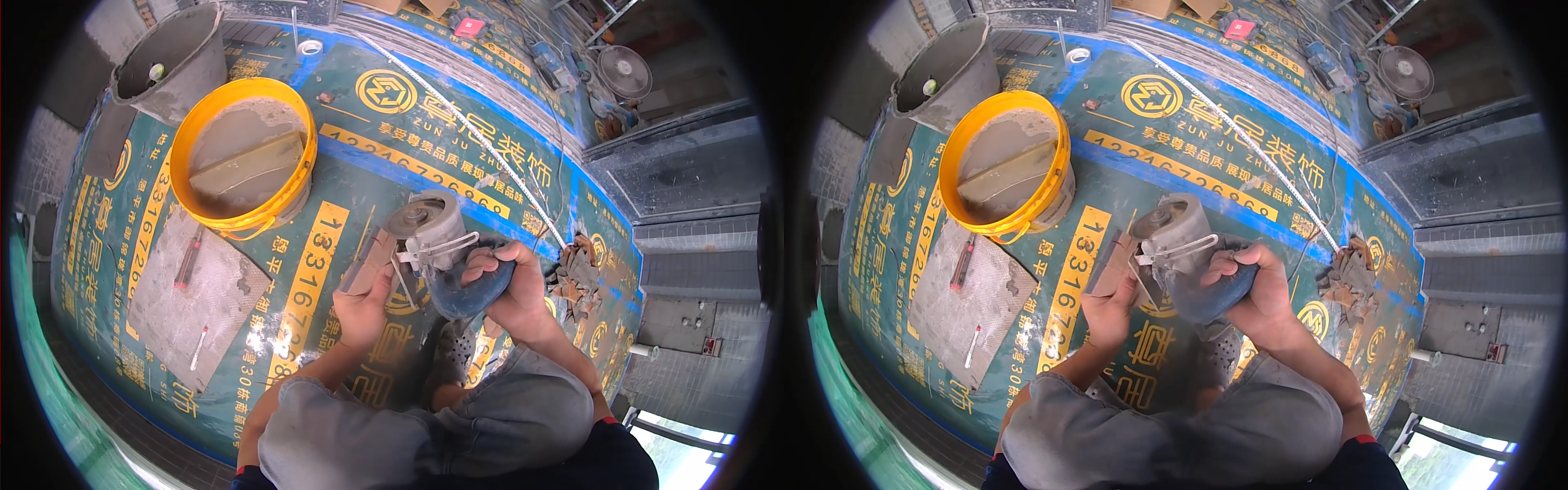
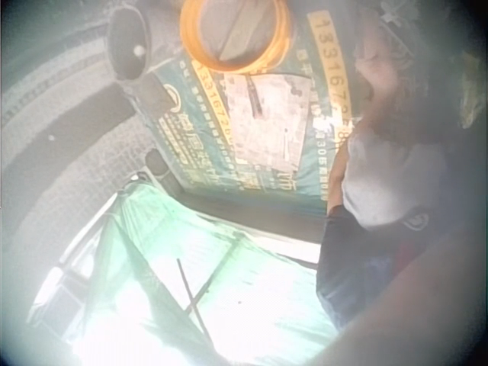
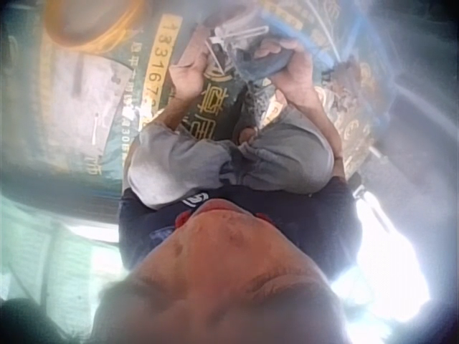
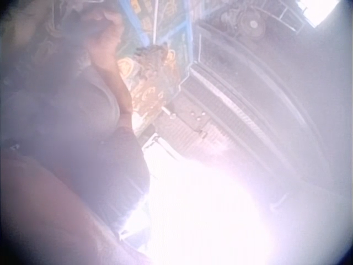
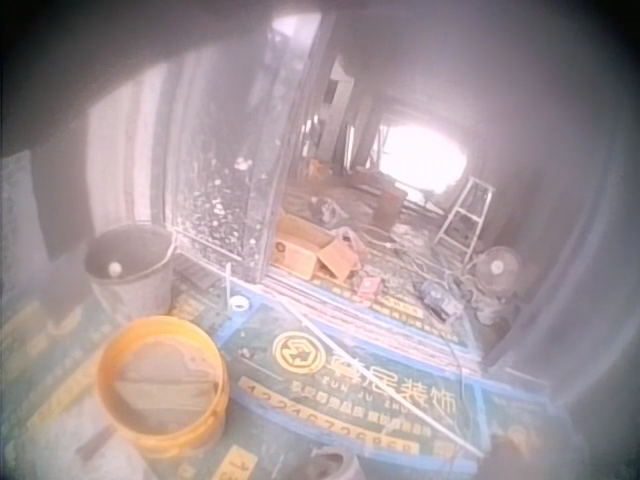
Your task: The worker is measuring, cutting, and fitting small tile pieces around plumbing fixtures on a wall.
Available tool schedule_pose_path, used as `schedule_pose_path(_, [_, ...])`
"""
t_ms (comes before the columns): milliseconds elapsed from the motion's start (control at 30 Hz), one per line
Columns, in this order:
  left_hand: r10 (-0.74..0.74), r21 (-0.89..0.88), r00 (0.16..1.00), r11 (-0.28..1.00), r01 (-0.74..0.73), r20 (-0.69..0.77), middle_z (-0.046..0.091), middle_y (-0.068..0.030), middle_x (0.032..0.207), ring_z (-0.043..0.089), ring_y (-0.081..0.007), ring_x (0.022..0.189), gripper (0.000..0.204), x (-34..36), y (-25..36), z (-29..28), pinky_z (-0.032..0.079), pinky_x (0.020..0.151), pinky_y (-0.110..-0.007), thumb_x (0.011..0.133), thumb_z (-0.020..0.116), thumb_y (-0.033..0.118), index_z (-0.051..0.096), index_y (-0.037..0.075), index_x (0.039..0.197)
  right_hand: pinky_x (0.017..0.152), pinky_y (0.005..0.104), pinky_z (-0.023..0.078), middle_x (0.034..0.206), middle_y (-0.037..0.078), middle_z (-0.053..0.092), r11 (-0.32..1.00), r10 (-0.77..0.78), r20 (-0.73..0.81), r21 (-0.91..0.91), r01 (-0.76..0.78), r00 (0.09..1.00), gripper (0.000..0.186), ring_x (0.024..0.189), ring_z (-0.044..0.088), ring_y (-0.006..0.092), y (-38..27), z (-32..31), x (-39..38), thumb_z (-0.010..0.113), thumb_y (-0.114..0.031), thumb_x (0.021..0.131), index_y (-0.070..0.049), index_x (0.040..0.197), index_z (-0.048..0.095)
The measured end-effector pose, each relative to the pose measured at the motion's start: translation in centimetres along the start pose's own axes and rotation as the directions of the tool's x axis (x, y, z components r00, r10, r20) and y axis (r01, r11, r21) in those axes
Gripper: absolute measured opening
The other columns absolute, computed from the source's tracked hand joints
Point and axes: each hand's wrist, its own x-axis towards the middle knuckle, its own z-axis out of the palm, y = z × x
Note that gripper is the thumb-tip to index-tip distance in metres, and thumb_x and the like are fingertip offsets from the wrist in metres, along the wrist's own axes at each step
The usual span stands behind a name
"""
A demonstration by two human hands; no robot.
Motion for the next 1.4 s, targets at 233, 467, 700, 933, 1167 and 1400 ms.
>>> schedule_pose_path(233, [-0.034, 0.026, 0.999, 0.999, 0.034, 0.006, 0.069, -0.01, 0.111, 0.066, -0.0178, 0.099, 0.028, 0.0, -0.3, -0.2, 0.052, 0.087, -0.03, 0.093, 0.07, 0.005, 0.064, -0.005, 0.118, 0.077, 0.0304, 0.045, 0.076, 0.001, 0.046, 0.999, 0.007, -0.008, 0.04, -0.006, 1.0, 0.01, 0.071, 0.047, 0.0124, 0.2, 0.0, 0.1, 0.054, -0.01, 0.076, -0.006, 0.08, 0.045])
schedule_pose_path(467, [0.057, 0.011, 0.998, 0.998, -0.057, -0.005, 0.072, -0.0076, 0.105, 0.066, -0.0121, 0.095, 0.021, 0.4, -0.7, 0.0, 0.052, 0.083, -0.027, 0.094, 0.067, 0.002, 0.067, -0.005, 0.113, 0.076, 0.0308, 0.045, 0.076, 0.001, 0.047, 0.999, -0.003, -0.024, 0.033, 0.004, 1.0, 0.01, 0.071, 0.048, 0.0122, 0.3, -0.2, 0.3, 0.055, -0.008, 0.076, -0.007, 0.082, 0.046])
schedule_pose_path(700, [0.058, 0.097, 0.998, 0.994, -0.057, -0.007, 0.072, -0.0066, 0.1, 0.065, -0.0104, 0.09, 0.016, 0.3, -1.3, -0.3, 0.052, 0.079, -0.026, 0.093, 0.068, 0.003, 0.068, -0.004, 0.108, 0.077, 0.0311, 0.043, 0.079, -0.001, 0.048, 1.0, -0.011, -0.016, -0.001, 0.011, 1.0, 0.012, 0.071, 0.051, 0.0105, 0.5, -0.4, 0.2, 0.055, -0.008, 0.076, -0.007, 0.085, 0.047])
schedule_pose_path(933, [0.004, 0.044, 1.0, 0.999, -0.004, 0.009, 0.069, -0.004, 0.097, 0.064, -0.0101, 0.088, 0.013, 0.1, -2.1, -0.6, 0.051, 0.077, -0.026, 0.093, 0.067, 0.002, 0.068, -0.004, 0.105, 0.076, 0.0319, 0.046, 0.077, 0.001, 0.047, 0.999, 0.001, -0.041, 0.035, 0.001, 0.999, 0.011, 0.071, 0.049, 0.0128, 0.6, -0.7, 0.4, 0.053, -0.008, 0.076, -0.006, 0.083, 0.046])
schedule_pose_path(1167, [0.034, 0.065, 0.999, 0.997, -0.034, 0.003, 0.067, -0.0044, 0.098, 0.063, -0.0101, 0.089, 0.014, 0.3, -1.3, 0.0, 0.05, 0.077, -0.025, 0.093, 0.067, 0.002, 0.068, -0.005, 0.105, 0.076, 0.031, 0.045, 0.078, 0.002, 0.047, 0.999, 0.017, -0.019, 0.038, -0.016, 1.0, 0.012, 0.071, 0.049, 0.0131, 0.3, -0.3, 0.1, 0.055, -0.008, 0.075, -0.007, 0.082, 0.045])
schedule_pose_path(1400, [0.016, 0.109, 0.999, 0.994, -0.012, -0.034, 0.07, -0.0064, 0.1, 0.064, -0.0125, 0.09, 0.017, 0.5, -0.6, -0.5, 0.051, 0.079, -0.027, 0.092, 0.068, 0.003, 0.068, -0.006, 0.107, 0.076, 0.0309, 0.045, 0.076, 0.001, 0.047, 1.0, 0.008, -0.034, 0.021, -0.007, 0.999, 0.012, 0.07, 0.049, 0.0128, 0.1, -0.7, 0.0, 0.056, -0.008, 0.075, -0.008, 0.079, 0.045])
